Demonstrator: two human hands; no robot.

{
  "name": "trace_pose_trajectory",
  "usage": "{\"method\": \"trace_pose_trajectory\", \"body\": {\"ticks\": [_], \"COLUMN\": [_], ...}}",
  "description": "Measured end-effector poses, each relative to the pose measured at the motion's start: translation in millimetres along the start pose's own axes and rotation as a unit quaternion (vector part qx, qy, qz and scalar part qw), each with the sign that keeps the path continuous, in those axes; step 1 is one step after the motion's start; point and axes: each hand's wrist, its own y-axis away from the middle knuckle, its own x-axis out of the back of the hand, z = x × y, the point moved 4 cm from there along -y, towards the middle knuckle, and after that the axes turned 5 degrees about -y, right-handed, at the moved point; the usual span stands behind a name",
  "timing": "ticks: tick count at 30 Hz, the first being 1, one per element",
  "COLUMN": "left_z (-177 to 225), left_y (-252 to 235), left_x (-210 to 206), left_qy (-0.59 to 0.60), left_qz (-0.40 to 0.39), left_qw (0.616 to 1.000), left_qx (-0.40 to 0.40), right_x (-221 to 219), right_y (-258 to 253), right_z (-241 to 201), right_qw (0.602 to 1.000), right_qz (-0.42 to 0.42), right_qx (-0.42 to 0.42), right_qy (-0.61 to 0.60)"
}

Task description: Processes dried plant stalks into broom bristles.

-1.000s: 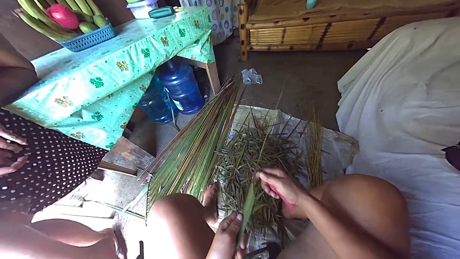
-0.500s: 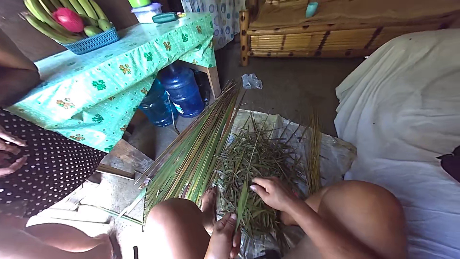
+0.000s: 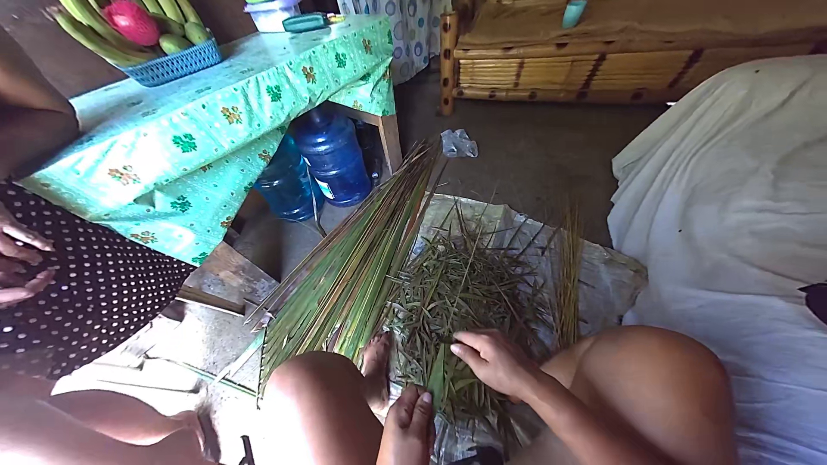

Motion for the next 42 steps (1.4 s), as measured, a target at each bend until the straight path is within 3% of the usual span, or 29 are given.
{"method": "trace_pose_trajectory", "body": {"ticks": [8,11,13,16,18,20,23,26,29,32,35,42], "left_z": [-9,-9,-9,-8,-7,-8,-11,-7,1,2,-2,-6], "left_y": [22,29,29,21,16,11,7,0,-6,-7,-3,5], "left_x": [1,7,9,2,-4,-9,-8,-6,-9,-14,-15,-11], "left_qy": [-0.033,-0.044,-0.038,0.005,0.037,0.081,0.137,0.162,0.182,0.191,0.194,0.157], "left_qz": [-0.021,-0.020,-0.016,-0.029,-0.054,-0.092,-0.081,-0.023,-0.007,-0.021,-0.034,-0.024], "left_qw": [0.999,0.999,0.999,1.000,0.998,0.990,0.980,0.978,0.975,0.974,0.974,0.983], "left_qx": [-0.032,-0.024,-0.012,0.004,0.023,0.067,0.117,0.132,0.131,0.119,0.113,0.094], "right_x": [54,61,54,21,-1,-8,-2,-10,-26,-28,-20,5], "right_y": [-25,-23,-15,-2,2,2,2,13,26,26,16,-7], "right_z": [48,63,47,15,6,6,5,-8,-24,-20,-3,17], "right_qw": [0.975,0.952,0.939,0.892,0.861,0.845,0.893,0.954,0.972,0.975,0.984,0.999], "right_qz": [0.161,0.221,0.188,0.061,-0.006,-0.019,-0.018,-0.079,-0.108,-0.063,-0.034,0.016], "right_qx": [-0.144,-0.156,-0.140,-0.152,-0.160,-0.163,-0.133,-0.016,0.130,0.193,0.172,-0.022], "right_qy": [-0.051,-0.140,-0.250,-0.420,-0.483,-0.508,-0.429,-0.290,-0.165,-0.088,-0.033,0.036]}}
